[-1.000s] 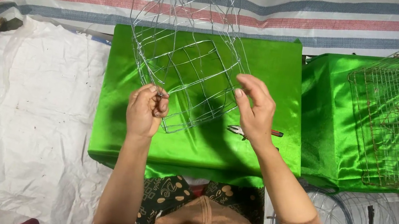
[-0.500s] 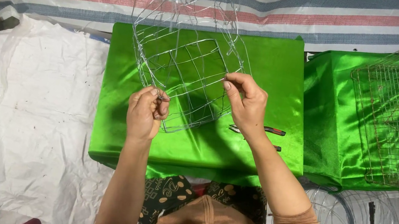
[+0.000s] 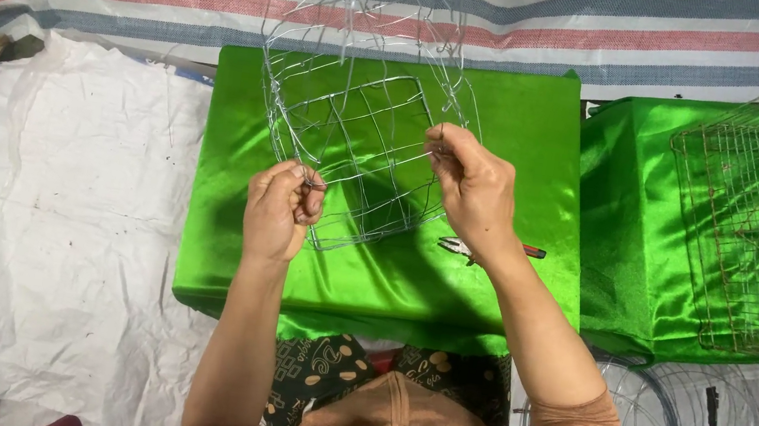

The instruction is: Assembling a wire cage by twisting and cutting metal wires with pliers

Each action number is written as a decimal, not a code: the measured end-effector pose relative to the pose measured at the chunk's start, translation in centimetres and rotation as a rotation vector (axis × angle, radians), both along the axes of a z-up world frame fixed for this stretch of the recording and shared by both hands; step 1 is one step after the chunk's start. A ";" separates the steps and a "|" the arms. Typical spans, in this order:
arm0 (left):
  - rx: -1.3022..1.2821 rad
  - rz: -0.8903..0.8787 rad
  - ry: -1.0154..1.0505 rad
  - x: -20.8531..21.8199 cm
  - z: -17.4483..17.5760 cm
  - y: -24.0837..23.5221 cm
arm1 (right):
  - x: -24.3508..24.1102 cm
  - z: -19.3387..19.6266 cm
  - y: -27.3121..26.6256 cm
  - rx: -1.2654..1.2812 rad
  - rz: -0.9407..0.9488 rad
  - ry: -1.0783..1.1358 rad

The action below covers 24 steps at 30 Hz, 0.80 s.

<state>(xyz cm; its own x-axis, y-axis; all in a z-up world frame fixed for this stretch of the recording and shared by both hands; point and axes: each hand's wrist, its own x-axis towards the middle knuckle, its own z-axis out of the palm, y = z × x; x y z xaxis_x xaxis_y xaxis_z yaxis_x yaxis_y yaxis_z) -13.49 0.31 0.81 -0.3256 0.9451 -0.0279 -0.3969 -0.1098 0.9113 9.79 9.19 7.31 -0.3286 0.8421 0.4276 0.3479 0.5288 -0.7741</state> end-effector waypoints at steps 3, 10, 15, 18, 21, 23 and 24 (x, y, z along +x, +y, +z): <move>-0.011 0.007 -0.013 0.1 0.0 0.2 | 0.7 1.8 0.0 0.005 0.018 -0.089; -0.021 0.010 0.000 -0.7 0.5 0.8 | 2.6 3.3 0.3 0.093 -0.050 -0.388; -0.069 -0.035 -0.004 -3.2 1.2 1.7 | 4.1 2.8 0.5 -0.084 -0.025 -0.226; -0.084 -0.035 0.007 -3.9 1.7 2.1 | 5.7 -0.8 0.7 -0.176 -0.032 -0.194; -0.110 0.001 -0.001 -3.2 3.2 2.0 | 7.6 -5.0 0.7 -0.253 -0.069 -0.145; -0.113 0.043 0.024 -2.8 3.4 1.7 | 8.9 -8.3 0.5 -0.284 -0.122 -0.123; -0.117 0.083 0.047 -2.6 3.5 1.5 | 9.5 -9.9 0.4 -0.315 -0.176 -0.104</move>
